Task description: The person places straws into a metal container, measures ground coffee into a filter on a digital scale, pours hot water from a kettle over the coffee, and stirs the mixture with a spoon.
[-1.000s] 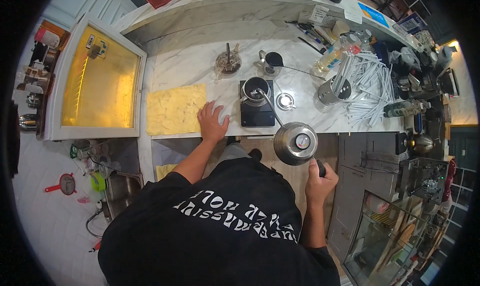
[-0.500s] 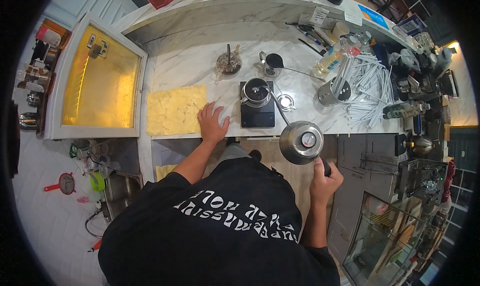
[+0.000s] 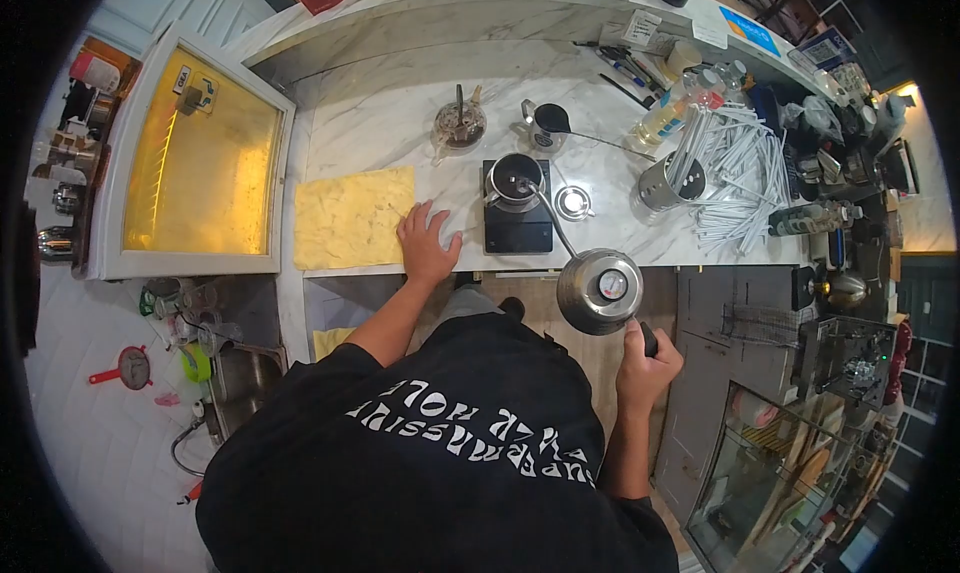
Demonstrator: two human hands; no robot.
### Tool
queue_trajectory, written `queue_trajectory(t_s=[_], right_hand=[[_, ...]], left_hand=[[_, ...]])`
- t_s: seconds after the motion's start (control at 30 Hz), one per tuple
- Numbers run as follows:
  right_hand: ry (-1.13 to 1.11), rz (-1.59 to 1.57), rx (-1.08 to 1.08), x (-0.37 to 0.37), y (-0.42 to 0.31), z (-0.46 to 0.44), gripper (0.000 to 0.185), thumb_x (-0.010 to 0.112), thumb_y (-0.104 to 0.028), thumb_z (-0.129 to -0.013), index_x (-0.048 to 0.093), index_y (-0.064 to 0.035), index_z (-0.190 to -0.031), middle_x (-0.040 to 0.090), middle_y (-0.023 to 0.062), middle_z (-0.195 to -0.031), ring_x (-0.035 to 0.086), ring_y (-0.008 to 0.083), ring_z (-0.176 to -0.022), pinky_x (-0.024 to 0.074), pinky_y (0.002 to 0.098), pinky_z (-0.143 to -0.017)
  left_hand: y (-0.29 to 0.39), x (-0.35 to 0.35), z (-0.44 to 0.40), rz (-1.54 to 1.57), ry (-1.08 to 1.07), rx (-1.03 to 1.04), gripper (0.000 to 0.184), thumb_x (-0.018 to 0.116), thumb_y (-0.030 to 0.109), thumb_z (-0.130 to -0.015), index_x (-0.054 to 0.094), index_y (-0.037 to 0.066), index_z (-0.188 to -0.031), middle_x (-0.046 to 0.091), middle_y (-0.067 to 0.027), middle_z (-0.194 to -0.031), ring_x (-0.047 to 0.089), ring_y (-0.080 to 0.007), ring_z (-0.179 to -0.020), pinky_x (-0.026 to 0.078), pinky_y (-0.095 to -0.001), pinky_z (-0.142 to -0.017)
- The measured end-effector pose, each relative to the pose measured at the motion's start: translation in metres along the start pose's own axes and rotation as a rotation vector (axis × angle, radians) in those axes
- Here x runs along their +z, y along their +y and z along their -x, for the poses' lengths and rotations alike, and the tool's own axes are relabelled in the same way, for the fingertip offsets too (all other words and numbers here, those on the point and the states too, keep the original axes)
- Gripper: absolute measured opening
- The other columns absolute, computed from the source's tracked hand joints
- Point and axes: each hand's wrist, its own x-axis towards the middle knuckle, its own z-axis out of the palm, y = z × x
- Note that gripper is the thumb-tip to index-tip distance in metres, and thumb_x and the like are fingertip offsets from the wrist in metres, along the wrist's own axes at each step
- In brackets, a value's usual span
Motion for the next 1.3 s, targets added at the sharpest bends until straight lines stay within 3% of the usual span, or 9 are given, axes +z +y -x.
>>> queue_trajectory(t_s=[1.03,1.13,1.3], right_hand=[[0.016,0.012,-0.006,-0.008,0.005,0.002,0.033,0.074,-0.010,-0.090,0.055,0.0003,-0.066,0.046,-0.0062,-0.063,0.040,0.0051,-0.060,0.0306,0.0265,-0.053],[0.012,0.019,-0.011,-0.003,-0.002,0.003,0.036,0.071,-0.011,-0.091,0.049,-0.0016,-0.065,0.040,-0.0070,-0.064,0.034,0.0049,-0.062,0.0262,0.0273,-0.054],[-0.004,-0.005,-0.003,-0.001,-0.001,0.001,0.033,0.073,-0.010,-0.090,0.054,-0.0003,-0.066,0.045,-0.0062,-0.063,0.039,0.0050,-0.061,0.0291,0.0267,-0.053]], left_hand=[[-0.001,0.001,0.000,-0.035,-0.016,0.006,0.047,0.075,0.033,-0.082,0.068,0.013,-0.124,0.052,-0.0157,-0.145,0.041,-0.0380,-0.141,0.025,-0.0585,-0.118],[0.000,0.002,0.000,-0.036,-0.009,0.009,0.047,0.076,0.032,-0.082,0.067,0.014,-0.124,0.052,-0.0155,-0.145,0.042,-0.0380,-0.141,0.026,-0.0583,-0.118],[-0.001,0.002,0.000,-0.031,-0.010,0.002,0.047,0.076,0.032,-0.082,0.067,0.013,-0.124,0.052,-0.0156,-0.145,0.042,-0.0382,-0.141,0.025,-0.0584,-0.118]])
